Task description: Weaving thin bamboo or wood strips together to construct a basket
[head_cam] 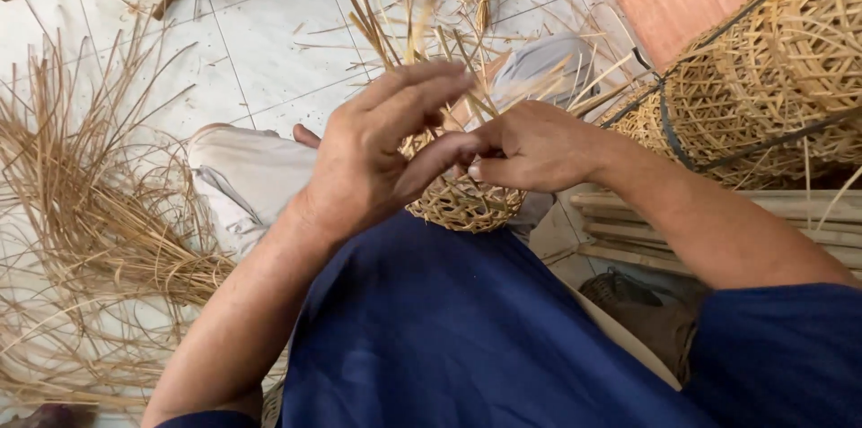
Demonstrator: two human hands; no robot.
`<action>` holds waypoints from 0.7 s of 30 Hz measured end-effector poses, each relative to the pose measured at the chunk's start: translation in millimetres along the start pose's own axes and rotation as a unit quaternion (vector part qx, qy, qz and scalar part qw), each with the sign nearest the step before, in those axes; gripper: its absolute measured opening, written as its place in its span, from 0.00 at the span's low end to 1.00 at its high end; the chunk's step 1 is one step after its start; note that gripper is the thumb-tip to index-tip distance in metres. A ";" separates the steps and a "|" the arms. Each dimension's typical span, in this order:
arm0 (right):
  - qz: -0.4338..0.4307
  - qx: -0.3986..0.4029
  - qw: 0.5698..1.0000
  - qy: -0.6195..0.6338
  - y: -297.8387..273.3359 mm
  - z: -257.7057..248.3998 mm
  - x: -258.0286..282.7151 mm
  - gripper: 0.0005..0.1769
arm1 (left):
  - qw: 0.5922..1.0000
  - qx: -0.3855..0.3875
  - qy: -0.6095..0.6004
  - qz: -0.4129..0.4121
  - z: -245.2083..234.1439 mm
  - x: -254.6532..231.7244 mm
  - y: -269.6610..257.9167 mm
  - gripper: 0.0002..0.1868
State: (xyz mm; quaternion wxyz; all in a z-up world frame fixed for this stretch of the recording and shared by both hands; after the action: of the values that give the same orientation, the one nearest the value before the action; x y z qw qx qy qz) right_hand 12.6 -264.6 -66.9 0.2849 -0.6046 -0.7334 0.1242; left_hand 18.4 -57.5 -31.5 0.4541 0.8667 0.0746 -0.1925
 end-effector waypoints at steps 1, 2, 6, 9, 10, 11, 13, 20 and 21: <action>0.000 -0.002 1.000 0.002 -2.3 -4.1 0.5 0.16 | 1.000 0.002 0.000 0.002 -1.6 1.6 -4.2 0.22; -0.004 0.014 0.999 0.031 -4.6 -7.4 1.2 0.14 | 0.998 -0.022 -0.007 -0.051 -4.3 5.3 -9.0 0.23; -0.023 0.021 0.998 0.062 0.5 -2.2 -3.3 0.20 | 0.982 0.027 0.042 -0.181 -20.1 3.5 -15.4 0.13; -0.017 0.035 0.996 0.080 -4.5 -10.5 6.9 0.17 | 0.971 0.156 0.181 -0.026 -12.7 -5.3 -16.5 0.15; -0.018 0.034 0.996 0.079 -5.3 -10.2 9.0 0.17 | 0.970 0.156 0.183 -0.026 -12.2 -7.2 -18.3 0.15; -0.020 0.027 0.996 0.079 -6.6 -10.2 10.7 0.17 | 0.945 0.195 0.264 -0.004 -10.3 -8.9 -19.9 0.13; -0.019 0.018 0.997 0.078 -6.6 -7.9 9.5 0.17 | 0.910 0.232 0.342 0.020 -6.3 -11.1 -22.9 0.13; -0.067 0.006 0.990 0.127 0.2 -0.8 -4.4 0.13 | 0.887 0.154 0.432 0.052 2.6 -8.2 -61.1 0.07; -0.096 0.000 0.982 0.164 -1.2 -0.8 -5.8 0.12 | 0.901 0.100 0.420 0.039 3.7 -4.9 -73.0 0.09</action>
State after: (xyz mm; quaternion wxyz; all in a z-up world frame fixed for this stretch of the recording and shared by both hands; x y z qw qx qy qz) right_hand 12.7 -270.6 -67.1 0.4118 -0.5439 -0.7311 -0.0051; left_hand -9.3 -18.3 -86.8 0.2985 0.9104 0.2045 0.2006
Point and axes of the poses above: each hand's wrist, its own y-axis towards the middle knuckle, its own z-axis out of the palm, x = y × z, the point moved 2 cm from there along y, towards the middle knuckle, and after that the axes turned 11 degrees about z, right-handed, at the moved point
